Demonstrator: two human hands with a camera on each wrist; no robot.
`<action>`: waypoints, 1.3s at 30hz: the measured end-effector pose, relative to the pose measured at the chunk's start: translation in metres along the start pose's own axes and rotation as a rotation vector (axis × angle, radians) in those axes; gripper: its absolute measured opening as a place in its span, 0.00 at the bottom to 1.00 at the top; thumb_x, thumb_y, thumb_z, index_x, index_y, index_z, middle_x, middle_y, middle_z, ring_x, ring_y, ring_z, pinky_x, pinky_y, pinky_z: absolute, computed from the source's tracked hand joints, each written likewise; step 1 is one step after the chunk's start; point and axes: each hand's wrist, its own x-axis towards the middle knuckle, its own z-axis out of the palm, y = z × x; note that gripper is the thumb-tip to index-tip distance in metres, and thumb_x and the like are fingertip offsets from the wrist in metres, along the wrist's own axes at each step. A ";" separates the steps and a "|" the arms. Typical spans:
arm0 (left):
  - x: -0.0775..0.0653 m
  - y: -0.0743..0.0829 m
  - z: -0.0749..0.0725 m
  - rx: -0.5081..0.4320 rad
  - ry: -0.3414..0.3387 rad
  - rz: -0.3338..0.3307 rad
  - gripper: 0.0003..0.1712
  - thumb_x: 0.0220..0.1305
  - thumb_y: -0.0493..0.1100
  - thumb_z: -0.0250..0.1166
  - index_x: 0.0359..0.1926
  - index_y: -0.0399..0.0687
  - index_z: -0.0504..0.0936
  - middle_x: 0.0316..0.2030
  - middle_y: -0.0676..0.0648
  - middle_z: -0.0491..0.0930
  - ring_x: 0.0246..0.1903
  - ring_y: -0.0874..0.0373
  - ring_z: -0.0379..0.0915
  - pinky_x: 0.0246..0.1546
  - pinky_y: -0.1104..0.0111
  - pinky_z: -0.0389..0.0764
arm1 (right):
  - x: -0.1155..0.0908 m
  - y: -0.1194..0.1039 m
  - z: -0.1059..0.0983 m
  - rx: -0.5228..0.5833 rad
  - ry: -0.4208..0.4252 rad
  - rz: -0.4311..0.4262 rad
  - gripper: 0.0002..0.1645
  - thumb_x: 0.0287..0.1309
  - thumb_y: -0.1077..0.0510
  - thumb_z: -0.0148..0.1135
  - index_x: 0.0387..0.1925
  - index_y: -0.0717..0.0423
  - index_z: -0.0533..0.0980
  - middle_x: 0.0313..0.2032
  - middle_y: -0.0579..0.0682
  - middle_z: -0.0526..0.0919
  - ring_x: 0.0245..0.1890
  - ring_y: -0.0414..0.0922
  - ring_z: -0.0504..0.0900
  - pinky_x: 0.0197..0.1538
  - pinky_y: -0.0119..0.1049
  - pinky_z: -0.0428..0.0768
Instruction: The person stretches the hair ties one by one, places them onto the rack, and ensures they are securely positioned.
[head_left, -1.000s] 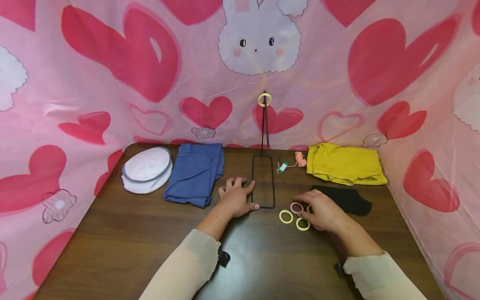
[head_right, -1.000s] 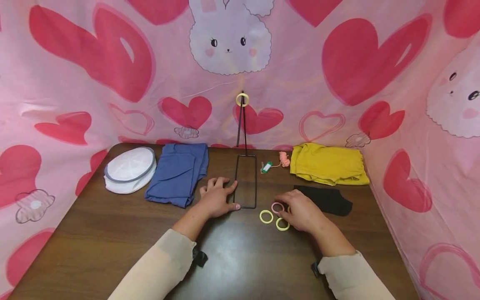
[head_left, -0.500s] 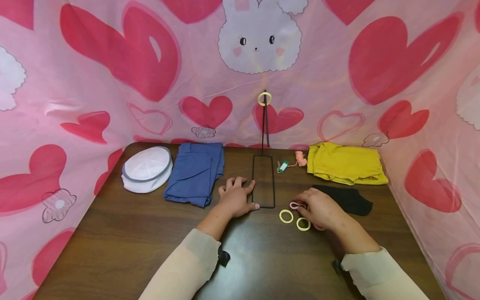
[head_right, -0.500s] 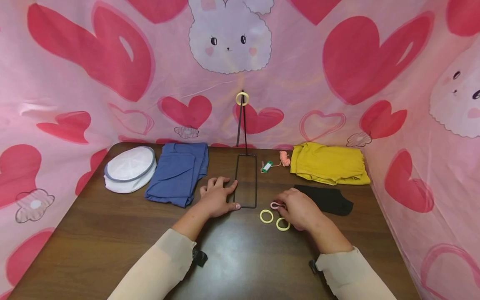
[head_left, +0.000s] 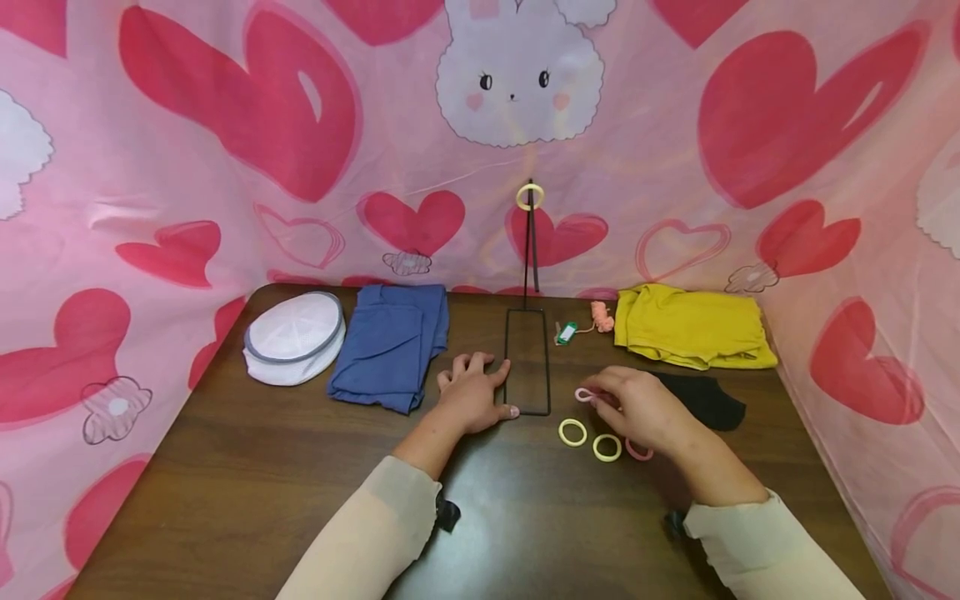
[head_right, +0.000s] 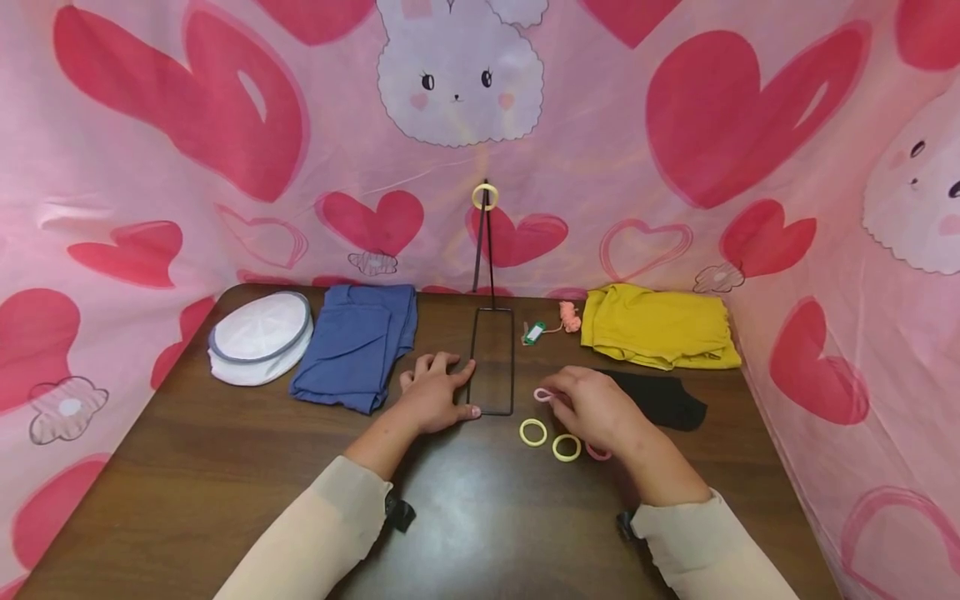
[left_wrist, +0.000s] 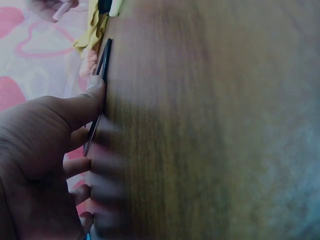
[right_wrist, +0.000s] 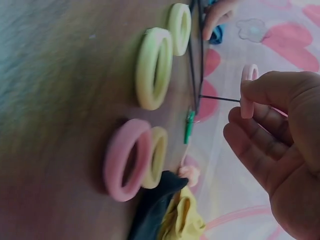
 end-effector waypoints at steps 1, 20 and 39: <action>0.000 0.000 0.000 -0.001 0.000 0.000 0.50 0.62 0.74 0.65 0.81 0.71 0.59 0.79 0.50 0.53 0.75 0.41 0.44 0.63 0.39 0.56 | 0.001 -0.001 -0.001 0.005 0.009 -0.011 0.15 0.55 0.62 0.77 0.46 0.54 0.86 0.38 0.44 0.85 0.34 0.38 0.80 0.40 0.41 0.83; -0.001 0.002 -0.001 0.007 0.001 0.000 0.50 0.62 0.74 0.65 0.81 0.71 0.59 0.78 0.50 0.54 0.75 0.41 0.44 0.64 0.39 0.56 | 0.026 -0.025 -0.028 0.061 0.232 -0.212 0.17 0.51 0.66 0.77 0.46 0.58 0.86 0.41 0.47 0.87 0.39 0.44 0.86 0.45 0.44 0.86; 0.000 0.001 0.000 0.001 0.003 -0.002 0.50 0.62 0.74 0.66 0.80 0.71 0.60 0.78 0.50 0.54 0.75 0.41 0.44 0.63 0.39 0.55 | 0.061 -0.060 -0.067 0.069 0.384 -0.308 0.19 0.54 0.65 0.74 0.50 0.57 0.87 0.45 0.51 0.88 0.47 0.48 0.85 0.61 0.33 0.77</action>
